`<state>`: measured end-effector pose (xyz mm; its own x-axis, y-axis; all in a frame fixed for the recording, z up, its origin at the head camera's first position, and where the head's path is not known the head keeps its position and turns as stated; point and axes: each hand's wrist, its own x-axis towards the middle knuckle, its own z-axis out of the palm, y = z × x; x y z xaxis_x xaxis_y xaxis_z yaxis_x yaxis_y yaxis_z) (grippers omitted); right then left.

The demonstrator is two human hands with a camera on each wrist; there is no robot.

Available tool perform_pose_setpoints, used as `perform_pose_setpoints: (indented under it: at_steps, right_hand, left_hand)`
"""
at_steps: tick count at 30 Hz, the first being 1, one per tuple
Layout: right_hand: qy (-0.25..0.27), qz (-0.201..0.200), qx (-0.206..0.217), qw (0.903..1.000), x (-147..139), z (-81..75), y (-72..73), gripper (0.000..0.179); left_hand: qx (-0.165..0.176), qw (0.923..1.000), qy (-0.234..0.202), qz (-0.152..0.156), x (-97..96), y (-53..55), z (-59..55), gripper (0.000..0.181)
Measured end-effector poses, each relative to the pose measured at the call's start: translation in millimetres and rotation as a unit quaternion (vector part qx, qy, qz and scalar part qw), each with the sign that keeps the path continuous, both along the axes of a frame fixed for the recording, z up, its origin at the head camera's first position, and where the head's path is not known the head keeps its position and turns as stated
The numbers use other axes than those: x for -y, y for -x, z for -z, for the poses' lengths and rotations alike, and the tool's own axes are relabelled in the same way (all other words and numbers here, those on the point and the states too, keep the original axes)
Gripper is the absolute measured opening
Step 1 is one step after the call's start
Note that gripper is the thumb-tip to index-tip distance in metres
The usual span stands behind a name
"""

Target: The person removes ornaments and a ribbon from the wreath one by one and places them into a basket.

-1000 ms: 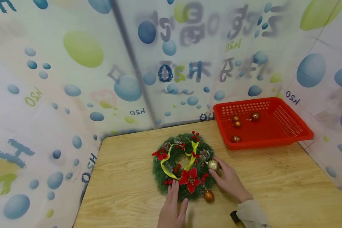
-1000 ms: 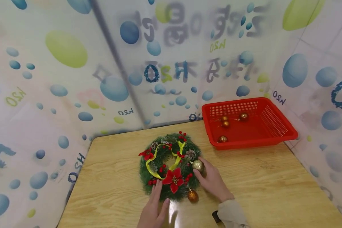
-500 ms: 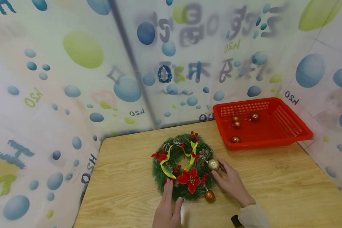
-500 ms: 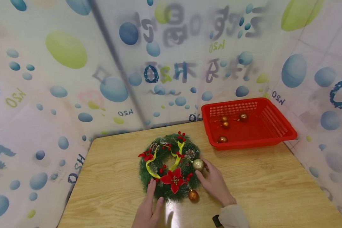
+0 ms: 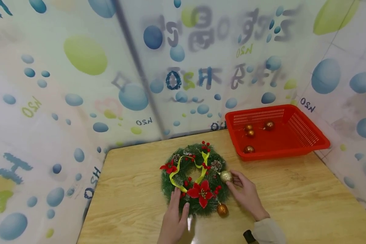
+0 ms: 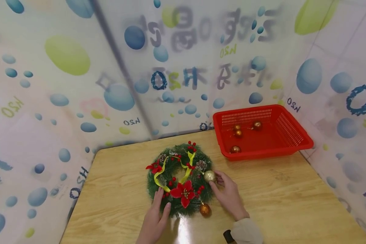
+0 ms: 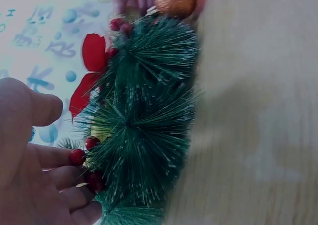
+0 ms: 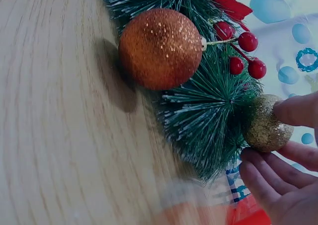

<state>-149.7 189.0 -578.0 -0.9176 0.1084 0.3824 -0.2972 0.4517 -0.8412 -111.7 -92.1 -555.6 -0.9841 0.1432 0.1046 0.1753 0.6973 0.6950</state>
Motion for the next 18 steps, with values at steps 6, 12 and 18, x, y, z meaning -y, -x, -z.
perform_pose_setpoints:
  at_steps: [6, 12, 18]
  right_hand:
    - [0.004, 0.007, 0.008, 0.9999, 1.7, -3.4, 1.0, 0.042]
    - [0.003, -0.001, 0.002, 1.0000, 3.3, -5.5, 3.2, 0.041]
    - [-0.001, -0.006, -0.001, 1.0000, 5.5, -8.5, 4.7, 0.039]
  left_hand:
    - [0.001, 1.0000, -0.005, -0.006, -1.5, 0.5, 2.4, 0.063]
    - [0.004, 1.0000, -0.003, -0.002, -1.0, -1.1, 1.8, 0.064]
    - [0.008, 1.0000, 0.000, -0.004, -1.2, -2.3, 1.9, 0.065]
